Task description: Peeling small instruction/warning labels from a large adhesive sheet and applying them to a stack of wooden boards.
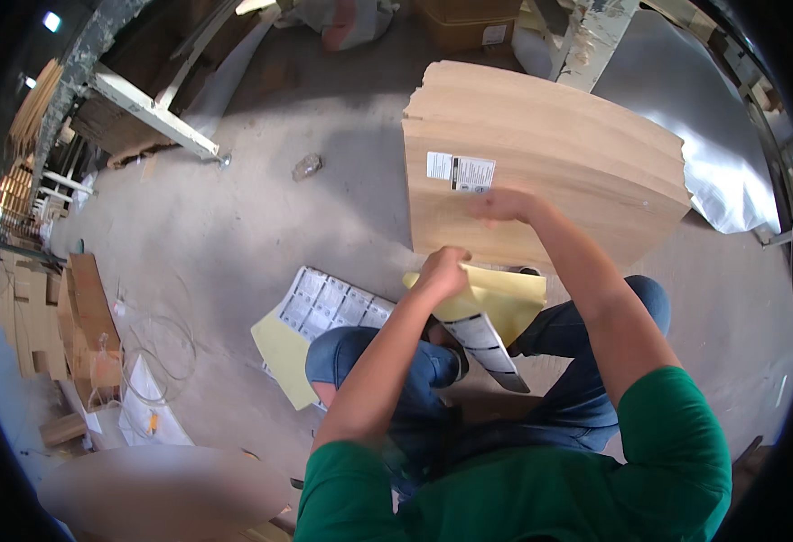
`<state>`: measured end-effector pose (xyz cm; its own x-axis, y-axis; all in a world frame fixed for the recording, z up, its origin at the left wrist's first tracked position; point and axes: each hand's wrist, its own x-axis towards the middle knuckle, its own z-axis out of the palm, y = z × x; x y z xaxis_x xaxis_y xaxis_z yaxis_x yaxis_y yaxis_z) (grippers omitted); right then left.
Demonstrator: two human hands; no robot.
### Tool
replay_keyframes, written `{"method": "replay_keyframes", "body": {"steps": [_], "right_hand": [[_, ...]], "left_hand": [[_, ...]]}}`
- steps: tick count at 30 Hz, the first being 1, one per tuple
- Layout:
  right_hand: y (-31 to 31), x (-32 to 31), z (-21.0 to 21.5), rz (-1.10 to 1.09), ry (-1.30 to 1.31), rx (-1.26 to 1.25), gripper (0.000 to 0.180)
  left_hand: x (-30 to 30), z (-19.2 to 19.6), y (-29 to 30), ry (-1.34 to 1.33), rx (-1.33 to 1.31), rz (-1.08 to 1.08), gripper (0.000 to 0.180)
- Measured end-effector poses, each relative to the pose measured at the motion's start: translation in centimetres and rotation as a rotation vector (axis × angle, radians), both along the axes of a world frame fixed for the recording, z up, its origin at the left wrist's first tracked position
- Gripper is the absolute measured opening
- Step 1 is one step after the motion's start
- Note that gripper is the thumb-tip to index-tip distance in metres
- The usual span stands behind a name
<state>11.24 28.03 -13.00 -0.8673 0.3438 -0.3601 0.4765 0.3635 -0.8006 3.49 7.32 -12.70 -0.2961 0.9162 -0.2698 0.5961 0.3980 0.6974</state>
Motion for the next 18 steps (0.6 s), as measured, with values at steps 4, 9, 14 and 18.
{"method": "replay_keyframes", "body": {"steps": [4,9,14,18], "right_hand": [[0.3,1.7,1.0,0.054,-0.363,0.159,0.022],[-0.4,-0.6,6.8,-0.401,0.259,-0.221,0.017],[-0.5,3.8,9.9,-0.463,0.453,0.588,0.012],[0.2,9.3,8.4,-0.309,0.474,1.127,0.011]], "left_hand": [[-1.6,3.9,-3.6,-0.293,-0.038,0.181,0.03],[-3.4,8.0,-6.1,-0.39,0.203,0.428,0.029],[-8.7,12.7,-10.8,-0.238,0.468,0.737,0.029],[-13.7,15.6,-16.6,-0.101,0.708,0.946,0.025]]}}
